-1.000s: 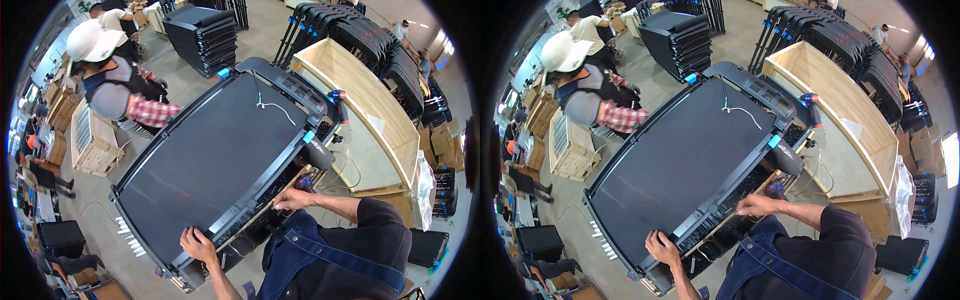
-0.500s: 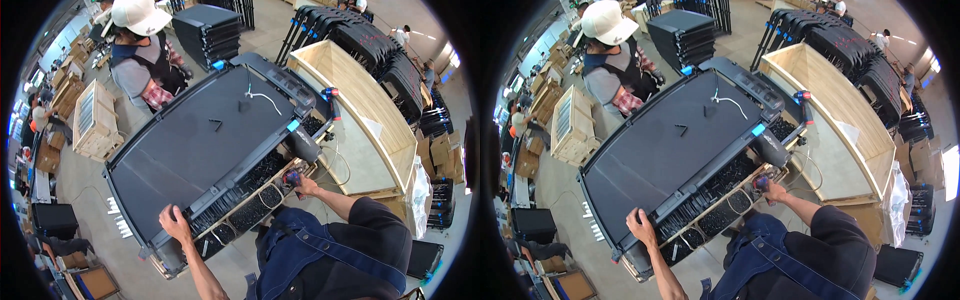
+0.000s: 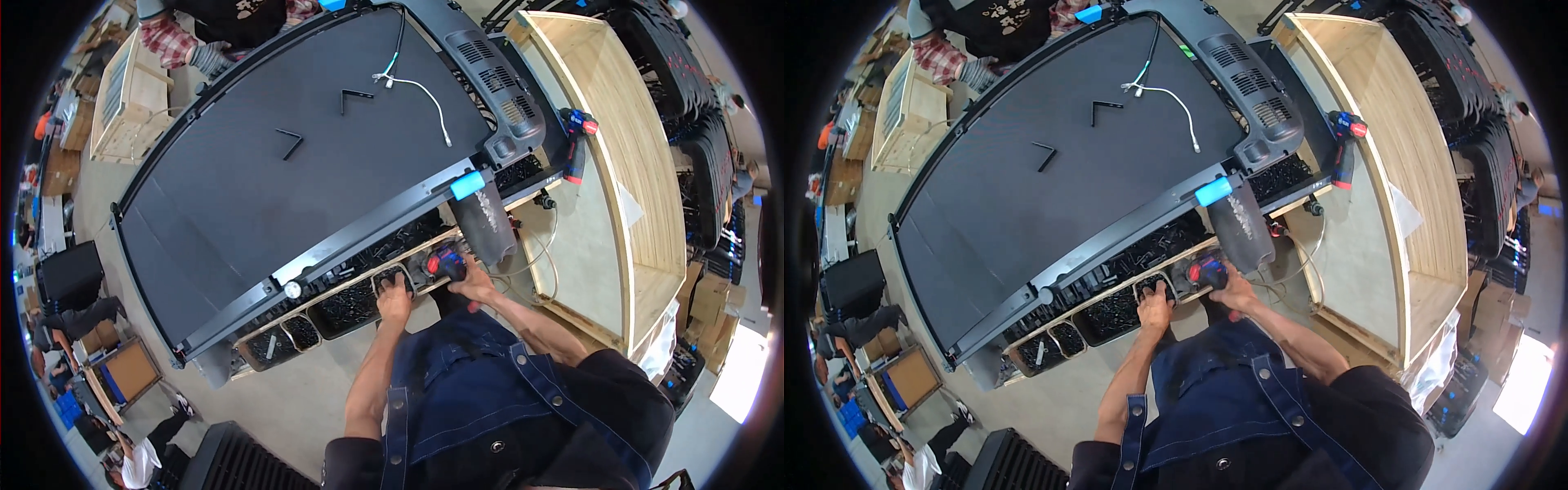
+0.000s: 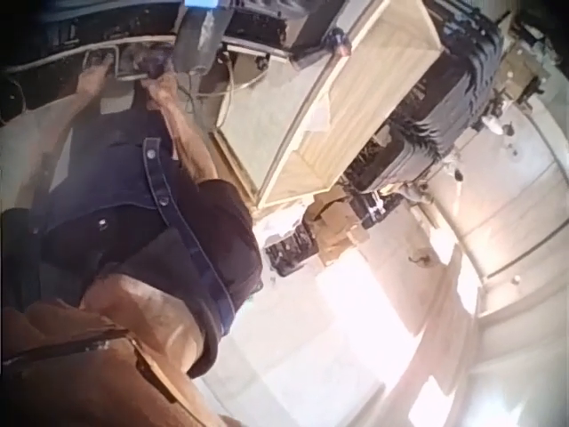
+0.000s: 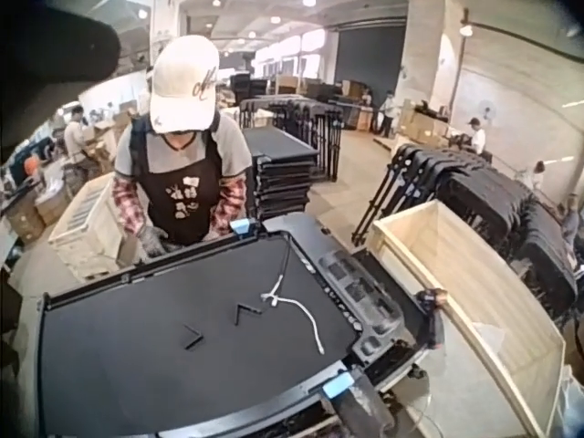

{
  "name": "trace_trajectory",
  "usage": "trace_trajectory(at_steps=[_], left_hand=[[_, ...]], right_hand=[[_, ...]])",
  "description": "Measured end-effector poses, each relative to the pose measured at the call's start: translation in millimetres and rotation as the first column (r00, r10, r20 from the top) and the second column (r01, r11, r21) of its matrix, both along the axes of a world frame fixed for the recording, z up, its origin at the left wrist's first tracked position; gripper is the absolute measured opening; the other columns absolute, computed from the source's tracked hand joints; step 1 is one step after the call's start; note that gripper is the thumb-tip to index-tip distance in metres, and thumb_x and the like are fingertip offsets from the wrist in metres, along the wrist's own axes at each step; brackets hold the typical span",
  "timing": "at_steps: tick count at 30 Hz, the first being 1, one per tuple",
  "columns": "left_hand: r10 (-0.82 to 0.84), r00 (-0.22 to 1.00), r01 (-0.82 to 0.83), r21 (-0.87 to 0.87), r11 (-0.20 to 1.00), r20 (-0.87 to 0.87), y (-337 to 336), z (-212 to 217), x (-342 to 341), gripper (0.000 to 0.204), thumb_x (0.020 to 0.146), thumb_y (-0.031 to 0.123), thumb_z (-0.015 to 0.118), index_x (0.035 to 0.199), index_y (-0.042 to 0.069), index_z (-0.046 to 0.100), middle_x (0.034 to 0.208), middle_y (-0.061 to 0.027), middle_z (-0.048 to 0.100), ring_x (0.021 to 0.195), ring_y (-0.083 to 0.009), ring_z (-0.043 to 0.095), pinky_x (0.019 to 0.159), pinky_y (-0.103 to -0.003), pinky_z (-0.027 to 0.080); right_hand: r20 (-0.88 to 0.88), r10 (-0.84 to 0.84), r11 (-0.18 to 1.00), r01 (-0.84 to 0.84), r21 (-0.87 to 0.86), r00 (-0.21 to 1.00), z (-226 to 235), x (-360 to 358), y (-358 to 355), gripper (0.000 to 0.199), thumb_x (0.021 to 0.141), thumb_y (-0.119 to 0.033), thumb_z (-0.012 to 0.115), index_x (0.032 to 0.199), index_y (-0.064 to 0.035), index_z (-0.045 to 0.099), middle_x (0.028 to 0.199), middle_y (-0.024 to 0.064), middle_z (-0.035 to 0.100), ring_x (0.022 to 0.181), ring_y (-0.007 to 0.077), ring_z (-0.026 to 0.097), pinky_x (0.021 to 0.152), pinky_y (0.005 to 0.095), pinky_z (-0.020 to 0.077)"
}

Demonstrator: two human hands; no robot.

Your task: Assembling a treadmill by installing internal components and securing plastic outer covers using power tools.

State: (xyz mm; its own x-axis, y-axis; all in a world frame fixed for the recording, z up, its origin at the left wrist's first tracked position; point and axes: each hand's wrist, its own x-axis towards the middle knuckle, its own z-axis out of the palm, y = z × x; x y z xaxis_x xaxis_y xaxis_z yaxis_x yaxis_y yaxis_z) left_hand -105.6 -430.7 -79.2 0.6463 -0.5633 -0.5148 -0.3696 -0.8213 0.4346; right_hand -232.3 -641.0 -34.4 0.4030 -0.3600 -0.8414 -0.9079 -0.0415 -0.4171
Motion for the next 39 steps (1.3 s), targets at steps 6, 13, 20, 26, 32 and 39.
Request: trace_trajectory(at_steps=[6,13,20,26,32,39], left_hand=[[-0.137,0.988,0.125,0.154,0.980,0.069,3.3,-44.0,-8.7,0.021,0.085,0.012,0.064,0.105,0.010,0.063,0.100,-0.0206,0.067,0.094,-0.0391,0.069,0.074,-0.047,0.059],[-0.046,0.999,0.045,0.027,0.999,0.029,-2.1,-30.6,-6.9,0.024,0.083,0.012,0.064,0.107,0.008,0.062,0.098,-0.0219,0.069,0.091,-0.0410,0.069,0.078,-0.050,0.058],[0.535,0.828,-0.561,-0.228,0.796,-0.169,23.1,-27.5,-13.1,0.013,0.086,0.015,0.068,0.094,0.006,0.073,0.084,-0.0180,0.074,0.079,-0.0330,0.073,0.076,-0.042,0.058],[0.341,0.202,-0.973,-0.149,0.175,-0.918,11.1,47.4,-5.8,0.030,0.093,0.012,0.071,0.116,-0.005,0.066,0.096,-0.0083,0.071,0.083,-0.0156,0.068,0.078,-0.030,0.058],[-0.032,0.142,-0.988,-0.143,0.063,-0.989,8.1,124.9,-7.3,0.026,0.100,0.016,0.066,0.118,-0.002,0.061,0.099,-0.0111,0.070,0.087,-0.0206,0.070,0.078,-0.031,0.060],[-0.130,0.169,-0.985,-0.174,0.023,-0.977,7.9,164.4,3.7,0.024,0.102,0.019,0.063,0.115,-0.001,0.062,0.096,-0.0128,0.071,0.087,-0.0232,0.072,0.080,-0.033,0.060]], right_hand=[[0.279,-0.130,0.618,-0.142,0.773,0.951,137.1,-43.9,-76.7,0.095,0.074,-0.019,0.089,0.152,-0.0048,0.037,0.124,0.0099,0.062,0.111,0.0188,0.062,0.101,0.0372,0.0484],[0.349,0.411,0.824,-0.507,0.254,0.842,140.1,-7.4,-69.4,0.046,0.081,-0.030,0.083,0.110,0.0001,0.063,0.087,0.0115,0.069,0.084,0.0209,0.066,0.082,0.0383,0.0543],[0.494,0.414,0.838,-0.532,0.121,0.765,140.5,1.4,-62.9,0.051,0.079,-0.028,0.082,0.116,0.0021,0.064,0.098,0.0185,0.071,0.086,0.0304,0.067,0.086,0.0399,0.0539],[0.536,0.227,0.908,-0.376,0.185,0.813,165.3,12.2,-62.1,0.048,0.076,-0.017,0.083,0.116,0.0013,0.064,0.101,0.0107,0.071,0.090,0.0193,0.065,0.087,0.0360,0.0538],[0.600,0.262,0.853,-0.472,0.221,0.756,189.7,36.7,-59.1,0.039,0.075,-0.010,0.082,0.109,-0.0007,0.065,0.103,0.0062,0.071,0.090,0.0144,0.064,0.086,0.0320,0.0539],[0.571,0.094,0.833,-0.379,0.404,0.816,211.2,45.1,-55.4,0.061,0.076,-0.005,0.080,0.131,-0.0021,0.054,0.099,0.0054,0.074,0.093,0.0122,0.068,0.083,0.0296,0.0559]])
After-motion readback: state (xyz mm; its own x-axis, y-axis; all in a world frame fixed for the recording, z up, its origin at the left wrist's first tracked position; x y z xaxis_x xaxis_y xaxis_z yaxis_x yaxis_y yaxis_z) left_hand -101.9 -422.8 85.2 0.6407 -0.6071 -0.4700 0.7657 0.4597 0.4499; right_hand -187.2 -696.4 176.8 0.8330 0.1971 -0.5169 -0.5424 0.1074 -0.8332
